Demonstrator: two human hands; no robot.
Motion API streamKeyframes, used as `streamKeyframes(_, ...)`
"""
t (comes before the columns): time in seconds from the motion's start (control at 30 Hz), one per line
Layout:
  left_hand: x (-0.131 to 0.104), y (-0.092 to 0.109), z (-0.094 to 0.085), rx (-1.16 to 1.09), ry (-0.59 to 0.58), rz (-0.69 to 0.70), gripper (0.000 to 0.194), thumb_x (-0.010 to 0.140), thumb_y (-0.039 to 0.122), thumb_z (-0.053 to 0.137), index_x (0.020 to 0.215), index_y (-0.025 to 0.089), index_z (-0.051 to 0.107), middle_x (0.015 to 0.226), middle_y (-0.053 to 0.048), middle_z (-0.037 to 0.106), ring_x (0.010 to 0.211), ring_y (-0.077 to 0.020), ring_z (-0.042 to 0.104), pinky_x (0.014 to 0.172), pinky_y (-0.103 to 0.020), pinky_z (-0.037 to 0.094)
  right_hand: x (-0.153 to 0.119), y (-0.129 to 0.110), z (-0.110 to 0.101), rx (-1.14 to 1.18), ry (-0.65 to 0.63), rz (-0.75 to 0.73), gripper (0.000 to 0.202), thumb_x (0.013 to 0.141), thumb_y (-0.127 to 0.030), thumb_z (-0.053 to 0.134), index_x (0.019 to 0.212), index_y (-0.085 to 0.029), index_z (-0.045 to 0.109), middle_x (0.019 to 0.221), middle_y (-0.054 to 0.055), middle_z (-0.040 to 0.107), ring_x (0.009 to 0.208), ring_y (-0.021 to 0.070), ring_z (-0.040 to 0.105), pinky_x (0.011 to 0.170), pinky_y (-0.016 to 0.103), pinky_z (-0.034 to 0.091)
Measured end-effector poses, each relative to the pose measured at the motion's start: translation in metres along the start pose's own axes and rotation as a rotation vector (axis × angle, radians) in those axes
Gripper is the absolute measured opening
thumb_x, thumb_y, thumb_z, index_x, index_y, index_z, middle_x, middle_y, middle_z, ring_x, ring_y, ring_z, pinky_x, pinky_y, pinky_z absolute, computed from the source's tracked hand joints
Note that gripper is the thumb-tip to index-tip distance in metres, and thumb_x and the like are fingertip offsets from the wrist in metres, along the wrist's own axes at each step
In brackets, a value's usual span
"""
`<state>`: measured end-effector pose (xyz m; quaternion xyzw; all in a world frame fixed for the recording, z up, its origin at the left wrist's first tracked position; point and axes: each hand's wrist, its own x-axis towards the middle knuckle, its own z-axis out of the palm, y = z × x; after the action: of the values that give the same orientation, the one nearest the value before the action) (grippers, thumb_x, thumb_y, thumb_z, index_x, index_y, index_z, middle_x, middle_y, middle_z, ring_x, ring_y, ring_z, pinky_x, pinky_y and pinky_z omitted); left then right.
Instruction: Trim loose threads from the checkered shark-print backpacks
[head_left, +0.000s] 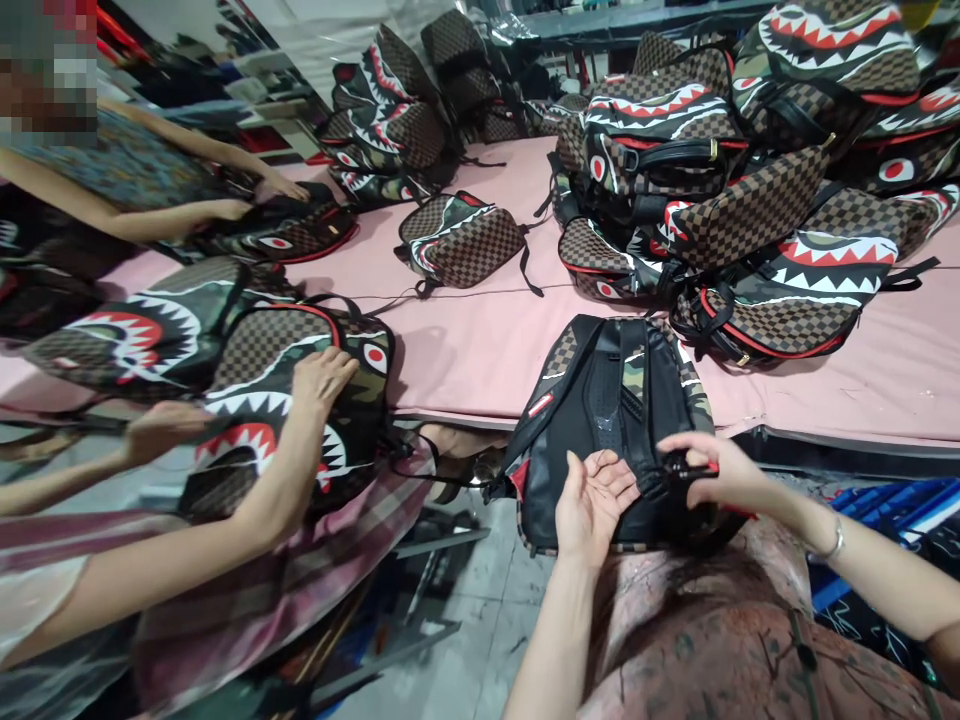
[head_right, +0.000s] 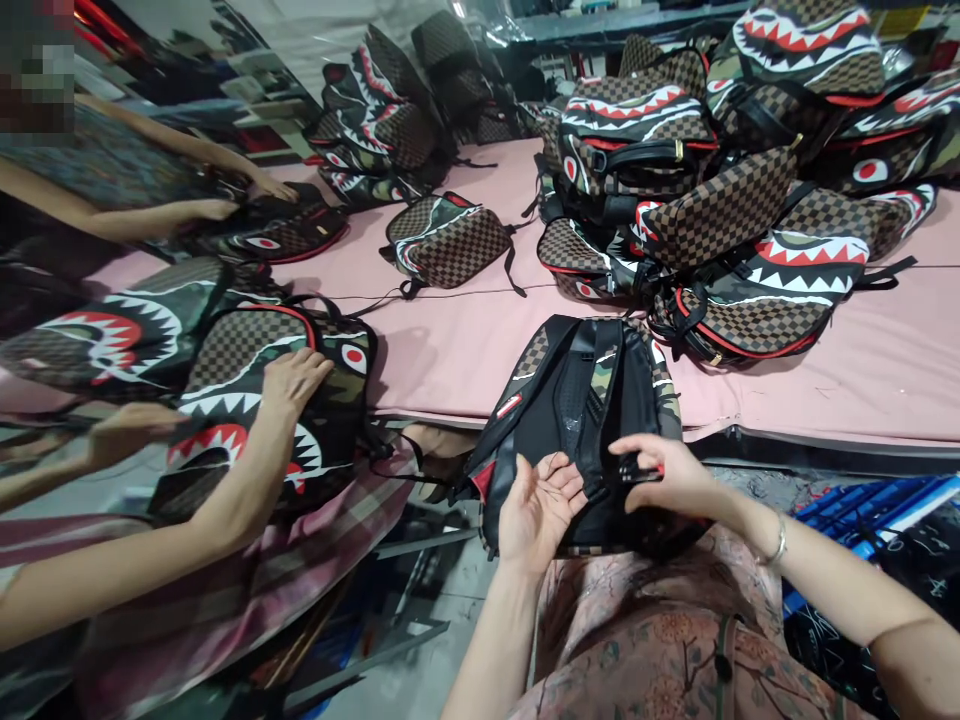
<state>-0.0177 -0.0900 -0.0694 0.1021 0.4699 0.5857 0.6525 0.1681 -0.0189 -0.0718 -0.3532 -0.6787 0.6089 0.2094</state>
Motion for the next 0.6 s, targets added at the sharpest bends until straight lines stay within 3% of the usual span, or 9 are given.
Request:
streamKeyframes(0.13,0.013,0.009,0.003,0.451,-0.026,0.012,0.047,0.072,0.061,0.049,0.069,0.015,0.057,0.057,-0.001,0.056,0.052,-0.0115,0.055,0.056,-0.026,0.047,-0.015,0.009,0.028,-0.165,0.033,-0.003,0.026,0.068,-0.038,0.067,0.082,-0.017,0.062,0.073,0.001,0.063,0.067,0.0138,0.056,0.059,0.023,0.041)
streamKeyframes(0.27,0.025,0.025,0.005,1.185,-0.075,0.091,0.048,0.072,0.061,0.046,0.054,0.017,0.052,0.049,-0.002,0.055,0.048,-0.0141,0.054,0.050,-0.024,0.040,-0.019,-0.006,0.037,-0.617,-0.020,-0.043,0.013,0.078,-0.029,0.056,0.077,-0.017,0.059,0.069,0.002,0.064,0.063,0.0139,0.057,0.055,0.022,0.035)
streamKeyframes(0.37,0.032,0.032,0.004,1.467,-0.164,0.052,0.045,0.069,0.058,0.052,0.049,0.017,0.051,0.044,-0.002,0.056,0.044,-0.0151,0.053,0.047,-0.024,0.036,-0.022,-0.021,0.040,-0.945,-0.100,0.003,0.009,0.079,-0.025,0.053,0.080,-0.017,0.057,0.072,0.006,0.066,0.068,0.0182,0.060,0.057,0.024,0.035)
streamKeyframes(0.47,0.035,0.028,0.002,1.364,-0.181,-0.037,0.041,0.068,0.053,0.056,0.050,0.016,0.051,0.043,-0.003,0.057,0.040,-0.0142,0.053,0.044,-0.023,0.036,-0.025,-0.028,0.044,-1.062,-0.105,0.020,0.011,0.081,-0.025,0.050,0.084,-0.016,0.056,0.074,0.009,0.066,0.072,0.0212,0.062,0.060,0.027,0.036)
streamKeyframes(0.6,0.032,0.013,0.003,0.752,-0.114,-0.029,0.033,0.071,0.045,0.058,0.062,0.013,0.055,0.068,-0.008,0.069,0.048,-0.0127,0.059,0.048,-0.022,0.044,-0.026,-0.020,0.051,-0.993,0.025,0.030,0.019,0.083,-0.022,0.045,0.098,-0.019,0.056,0.082,0.008,0.067,0.075,0.0217,0.062,0.063,0.028,0.040)
